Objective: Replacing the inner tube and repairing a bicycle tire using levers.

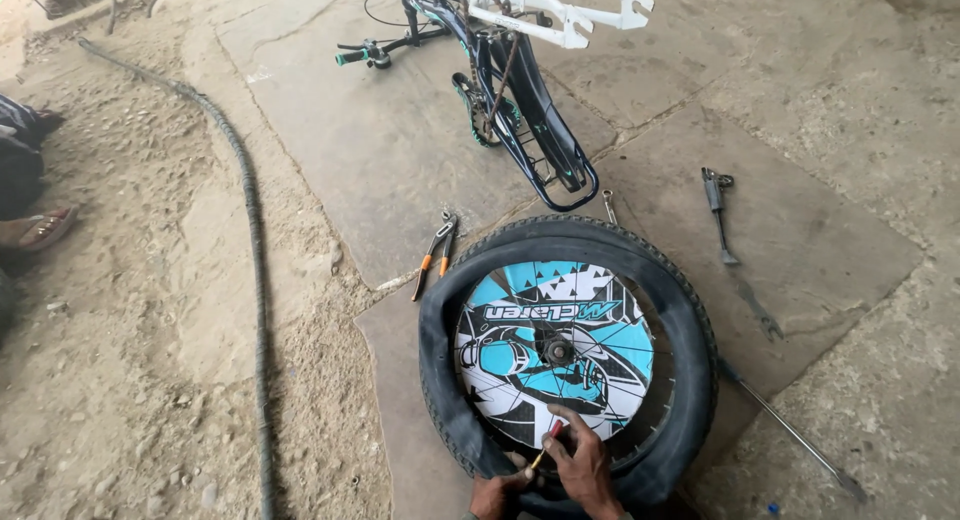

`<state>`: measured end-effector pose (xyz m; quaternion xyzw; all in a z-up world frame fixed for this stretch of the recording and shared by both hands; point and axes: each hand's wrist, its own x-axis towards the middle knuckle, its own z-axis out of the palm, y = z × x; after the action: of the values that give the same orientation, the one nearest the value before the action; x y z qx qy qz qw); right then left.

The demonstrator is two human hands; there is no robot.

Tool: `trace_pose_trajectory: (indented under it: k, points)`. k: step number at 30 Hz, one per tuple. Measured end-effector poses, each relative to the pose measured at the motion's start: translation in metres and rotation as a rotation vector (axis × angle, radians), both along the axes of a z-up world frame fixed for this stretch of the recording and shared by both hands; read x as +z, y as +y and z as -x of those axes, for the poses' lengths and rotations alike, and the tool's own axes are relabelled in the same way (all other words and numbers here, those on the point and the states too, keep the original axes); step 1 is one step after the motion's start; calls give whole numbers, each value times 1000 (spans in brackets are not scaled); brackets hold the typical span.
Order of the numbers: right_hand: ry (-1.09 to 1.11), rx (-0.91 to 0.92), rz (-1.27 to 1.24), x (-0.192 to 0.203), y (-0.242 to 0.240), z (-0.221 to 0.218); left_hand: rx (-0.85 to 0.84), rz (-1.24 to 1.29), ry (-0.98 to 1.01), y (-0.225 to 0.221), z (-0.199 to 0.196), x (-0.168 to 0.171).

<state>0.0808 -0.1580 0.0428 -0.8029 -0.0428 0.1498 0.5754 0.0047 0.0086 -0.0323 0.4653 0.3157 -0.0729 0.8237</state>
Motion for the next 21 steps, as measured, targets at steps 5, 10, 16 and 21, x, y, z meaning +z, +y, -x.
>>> trace_pose_trajectory:
  k: [5, 10, 16, 21]
  points:
    - [168, 6, -136, 9, -2, 1, 68, 74, 13, -5, 0, -4]
    - [-74, 16, 54, -15, -5, 3, 38, 61, 42, -3, 2, 16]
    - [62, -4, -93, 2, -3, 3, 66, 85, 40, -3, 0, 5]
    - [68, 13, 54, 0, -4, 2, 82, 104, 91, -5, 1, 13]
